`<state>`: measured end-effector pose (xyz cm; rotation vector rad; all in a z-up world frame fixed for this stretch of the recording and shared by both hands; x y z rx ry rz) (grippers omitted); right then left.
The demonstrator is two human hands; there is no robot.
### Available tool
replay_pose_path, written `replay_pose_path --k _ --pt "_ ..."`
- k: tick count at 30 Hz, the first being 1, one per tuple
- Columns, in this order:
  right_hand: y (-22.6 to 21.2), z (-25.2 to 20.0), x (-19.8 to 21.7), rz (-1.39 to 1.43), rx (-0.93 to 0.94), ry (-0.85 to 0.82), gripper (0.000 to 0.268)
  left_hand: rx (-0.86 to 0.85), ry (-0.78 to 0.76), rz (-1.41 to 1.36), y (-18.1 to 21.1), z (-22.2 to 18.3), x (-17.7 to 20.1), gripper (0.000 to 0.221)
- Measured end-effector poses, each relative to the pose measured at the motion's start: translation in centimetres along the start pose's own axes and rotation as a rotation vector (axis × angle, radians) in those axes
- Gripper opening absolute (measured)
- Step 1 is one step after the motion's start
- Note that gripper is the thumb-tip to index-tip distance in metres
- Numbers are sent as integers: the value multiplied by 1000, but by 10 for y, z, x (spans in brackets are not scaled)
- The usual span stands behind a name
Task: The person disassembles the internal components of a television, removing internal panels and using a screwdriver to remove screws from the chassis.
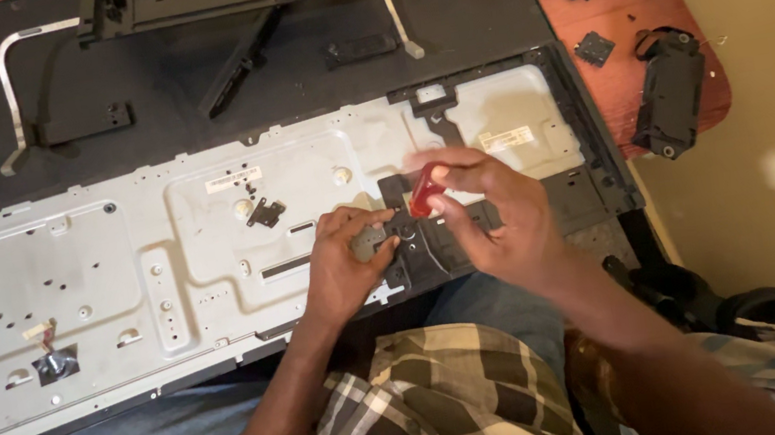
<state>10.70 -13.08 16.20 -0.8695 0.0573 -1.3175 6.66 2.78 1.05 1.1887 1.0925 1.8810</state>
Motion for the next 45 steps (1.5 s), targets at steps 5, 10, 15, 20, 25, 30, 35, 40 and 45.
replay_pose_path --k 5,10,15,20,25,30,35,40,45 --pt "14 -10 1 -302 5 135 46 -58 15 8 2 -1 1 35" --pt "24 0 3 289 -329 57 25 -30 5 8 0 -1 0 34" --pt "-3 9 5 -227 103 143 45 -13 -7 16 -1 0 -1 34" --pt "18 1 8 95 -251 49 31 5 -40 26 2 0 -2 39" --pt "-2 5 13 -296 87 101 52 -79 -230 224 16 -1 -15 89" --pt "5 -5 0 -99 -79 90 32 -72 -304 314 19 -3 -19 126" --pt "-4 4 2 -289 -10 151 40 -39 -351 340 17 -3 -20 136" --pt "4 2 -6 90 -157 49 28 -75 -297 325 18 -5 -18 139" --pt "-10 1 3 -368 -18 133 49 -77 -288 320 19 -5 -16 134"
Point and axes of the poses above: each hand's wrist, its own z-axis towards the middle knuckle, its own x-axis out of the back of the hand, y = z × x, the point moved 7 cm from there along z, towards the middle knuckle, and after that the axes turned 5 degrees about y, right-handed, at the moved point
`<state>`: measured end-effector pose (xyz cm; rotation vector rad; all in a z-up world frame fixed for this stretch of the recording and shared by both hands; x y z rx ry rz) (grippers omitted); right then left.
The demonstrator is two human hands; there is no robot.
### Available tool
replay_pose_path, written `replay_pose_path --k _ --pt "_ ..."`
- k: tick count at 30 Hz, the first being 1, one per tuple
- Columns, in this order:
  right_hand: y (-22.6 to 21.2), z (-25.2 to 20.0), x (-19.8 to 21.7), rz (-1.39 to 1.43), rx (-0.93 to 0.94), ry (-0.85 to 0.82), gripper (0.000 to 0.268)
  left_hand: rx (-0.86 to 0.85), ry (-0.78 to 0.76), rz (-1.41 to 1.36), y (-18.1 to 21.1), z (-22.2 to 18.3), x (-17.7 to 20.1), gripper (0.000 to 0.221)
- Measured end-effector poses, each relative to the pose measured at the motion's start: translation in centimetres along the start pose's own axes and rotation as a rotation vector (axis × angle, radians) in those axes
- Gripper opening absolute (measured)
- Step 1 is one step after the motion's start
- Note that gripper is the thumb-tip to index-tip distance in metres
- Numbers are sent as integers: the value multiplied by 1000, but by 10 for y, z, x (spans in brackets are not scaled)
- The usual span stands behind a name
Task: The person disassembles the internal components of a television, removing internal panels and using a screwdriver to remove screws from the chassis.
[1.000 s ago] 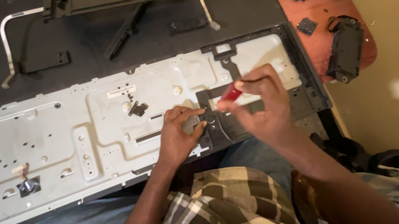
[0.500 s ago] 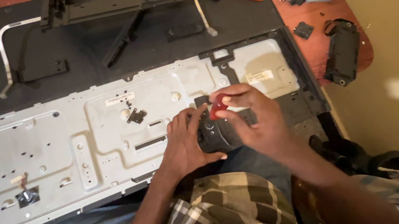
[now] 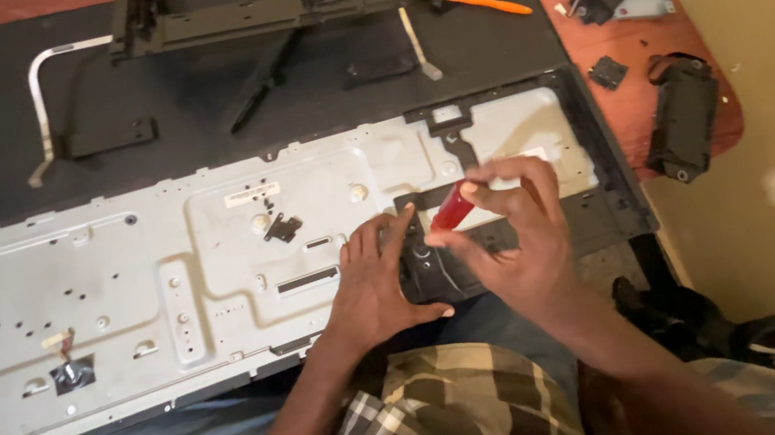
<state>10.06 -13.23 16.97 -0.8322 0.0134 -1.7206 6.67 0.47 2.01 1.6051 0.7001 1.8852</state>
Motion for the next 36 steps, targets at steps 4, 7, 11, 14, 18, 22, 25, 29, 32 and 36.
replay_pose_path --k 4,7,11,14,18,22,25,29,32,36 --pt "11 -6 -14 471 -183 -178 30 -21 15 -13 2 -2 2 131" --pt "27 -19 -11 118 -184 47 49 -6 -6 2 1 -1 1 129" --pt "9 -6 -2 137 53 -4 54 -20 4 23 1 -1 0 129" --pt "14 -1 -2 266 -49 -102 43 5 -1 -28 -2 -3 -1 129" --pt "21 -5 2 115 -73 8 49 9 -4 -33 -4 -1 -2 131" --pt "16 -1 5 178 -28 -63 37 2 14 -50 -3 -2 0 130" --pt "20 -11 1 289 -106 40 33 -5 24 -59 -2 -3 2 129" --pt "21 -5 9 78 -2 99 45 8 10 -7 -2 -1 1 128" --pt "6 -2 -4 319 42 -45 43 17 -6 -29 -2 -2 0 127" --pt "3 -23 -11 295 28 57 41 16 -16 -41 -2 0 -1 124"
Point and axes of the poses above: each hand's wrist, its own z-axis towards the middle knuckle, its own x-axis out of the back of the hand, y = z × x, the point moved 7 cm from there along z, towards the middle knuckle, and after that the axes turned 5 degrees about y, right-handed, at the moved point
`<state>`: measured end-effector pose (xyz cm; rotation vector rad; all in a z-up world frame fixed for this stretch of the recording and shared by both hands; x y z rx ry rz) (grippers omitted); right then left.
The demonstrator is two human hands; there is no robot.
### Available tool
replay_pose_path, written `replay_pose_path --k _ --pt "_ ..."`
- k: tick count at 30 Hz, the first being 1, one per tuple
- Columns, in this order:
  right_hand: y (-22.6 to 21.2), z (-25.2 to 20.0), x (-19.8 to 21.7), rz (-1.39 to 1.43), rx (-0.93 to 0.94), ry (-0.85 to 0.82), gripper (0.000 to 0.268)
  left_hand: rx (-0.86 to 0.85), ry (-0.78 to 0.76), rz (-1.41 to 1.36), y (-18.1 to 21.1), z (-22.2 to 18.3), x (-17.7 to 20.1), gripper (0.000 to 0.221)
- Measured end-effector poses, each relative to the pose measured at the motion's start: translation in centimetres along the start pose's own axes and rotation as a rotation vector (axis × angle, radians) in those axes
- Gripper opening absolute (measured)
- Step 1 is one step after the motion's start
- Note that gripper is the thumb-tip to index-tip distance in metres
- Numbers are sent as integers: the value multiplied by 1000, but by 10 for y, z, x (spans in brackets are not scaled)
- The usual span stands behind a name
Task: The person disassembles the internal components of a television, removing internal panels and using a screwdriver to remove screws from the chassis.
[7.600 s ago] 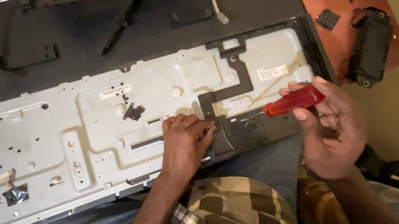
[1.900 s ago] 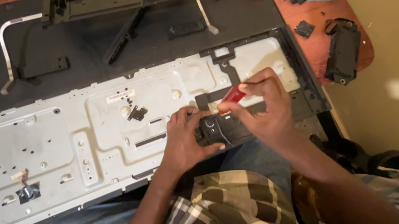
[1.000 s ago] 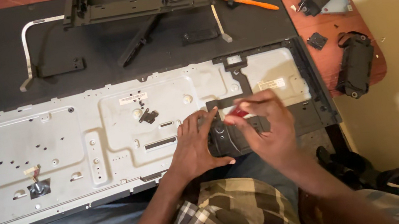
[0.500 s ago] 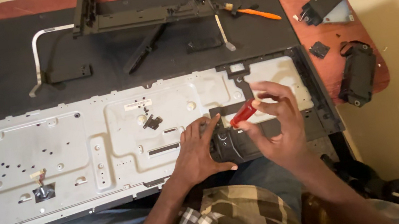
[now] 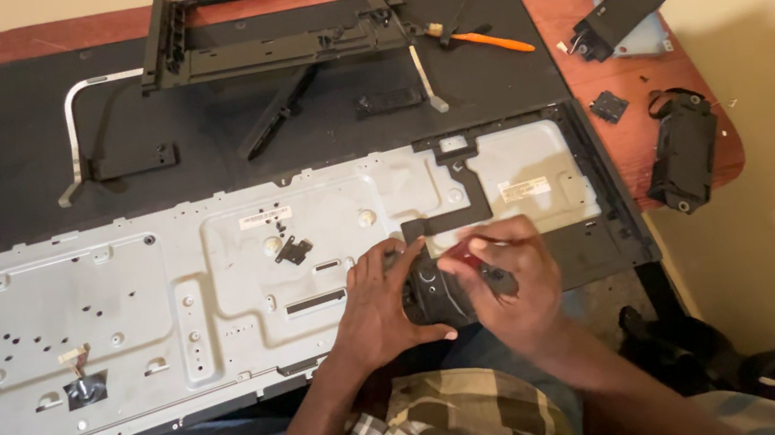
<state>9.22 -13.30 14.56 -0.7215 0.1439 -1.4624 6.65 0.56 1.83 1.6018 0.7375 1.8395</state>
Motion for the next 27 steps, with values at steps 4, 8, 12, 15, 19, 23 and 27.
replay_pose_path --k 4,8,12,15,19,23,27 --pt "10 4 3 -145 122 123 50 -14 20 0 0 -2 2 119" --pt "9 7 8 1 -28 -75 36 -28 39 -47 -1 -3 3 117" --pt "22 -6 7 -153 -74 40 42 13 -10 -2 -2 -1 0 119" --pt "14 0 10 -106 -19 -10 42 33 -19 15 0 0 1 118" --pt "12 5 5 96 -97 -70 32 9 10 -10 2 -2 5 118" --pt "12 11 14 -158 -80 66 42 31 1 -8 0 1 3 117" --pt "2 24 13 53 -80 -88 36 21 1 2 1 1 2 117"
Point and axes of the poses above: each hand's wrist, its own z-axis towards the middle knuckle, its own x-axis out of the back of the hand, y = z × x, the point moved 7 cm from there along z, towards the middle knuckle, and after that the axes turned 5 degrees about y, right-handed, at the moved point
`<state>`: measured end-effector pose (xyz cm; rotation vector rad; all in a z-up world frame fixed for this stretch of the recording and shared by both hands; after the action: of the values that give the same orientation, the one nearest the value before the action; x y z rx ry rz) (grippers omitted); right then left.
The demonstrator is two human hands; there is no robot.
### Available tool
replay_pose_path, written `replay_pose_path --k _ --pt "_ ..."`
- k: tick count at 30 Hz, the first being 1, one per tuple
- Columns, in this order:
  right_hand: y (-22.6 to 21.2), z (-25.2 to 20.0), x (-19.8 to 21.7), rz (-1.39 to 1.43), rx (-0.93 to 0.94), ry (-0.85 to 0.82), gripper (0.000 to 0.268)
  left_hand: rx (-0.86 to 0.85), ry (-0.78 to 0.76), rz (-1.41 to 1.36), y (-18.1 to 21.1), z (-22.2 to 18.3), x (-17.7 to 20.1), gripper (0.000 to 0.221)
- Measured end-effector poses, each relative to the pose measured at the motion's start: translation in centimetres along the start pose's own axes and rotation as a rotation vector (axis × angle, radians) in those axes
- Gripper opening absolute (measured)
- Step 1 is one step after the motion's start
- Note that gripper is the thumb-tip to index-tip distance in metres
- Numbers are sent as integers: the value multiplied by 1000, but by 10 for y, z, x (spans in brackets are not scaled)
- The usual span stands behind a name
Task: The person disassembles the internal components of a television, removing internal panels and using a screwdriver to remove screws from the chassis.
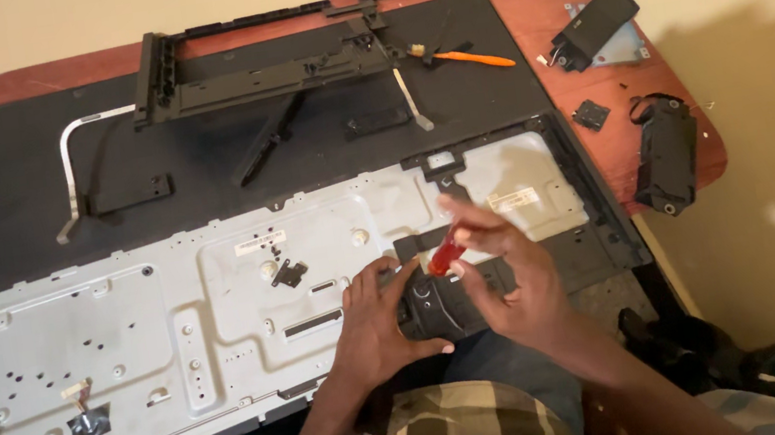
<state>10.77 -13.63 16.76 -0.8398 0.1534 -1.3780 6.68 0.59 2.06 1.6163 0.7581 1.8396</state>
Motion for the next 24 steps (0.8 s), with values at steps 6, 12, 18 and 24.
replay_pose_path --k 6,12,18,24 --pt "5 -5 -1 -183 -26 111 41 2 -19 17 1 2 -2 118" --pt "17 -10 -4 -10 -54 1 39 6 -6 2 0 0 0 117" --pt "8 -16 -11 -92 51 52 57 -14 4 1 3 2 2 117" --pt "17 -10 -5 -6 -23 36 46 6 -5 7 -2 1 -3 117"
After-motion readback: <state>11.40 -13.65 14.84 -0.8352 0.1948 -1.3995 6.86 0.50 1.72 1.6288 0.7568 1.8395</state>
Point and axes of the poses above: each hand's wrist, its own z-axis towards the middle knuckle, its own x-axis out of the back of the hand, y = z × x, the point moved 7 cm from there along z, towards the middle knuckle, and after that the axes turned 5 degrees about y, right-handed, at the moved point
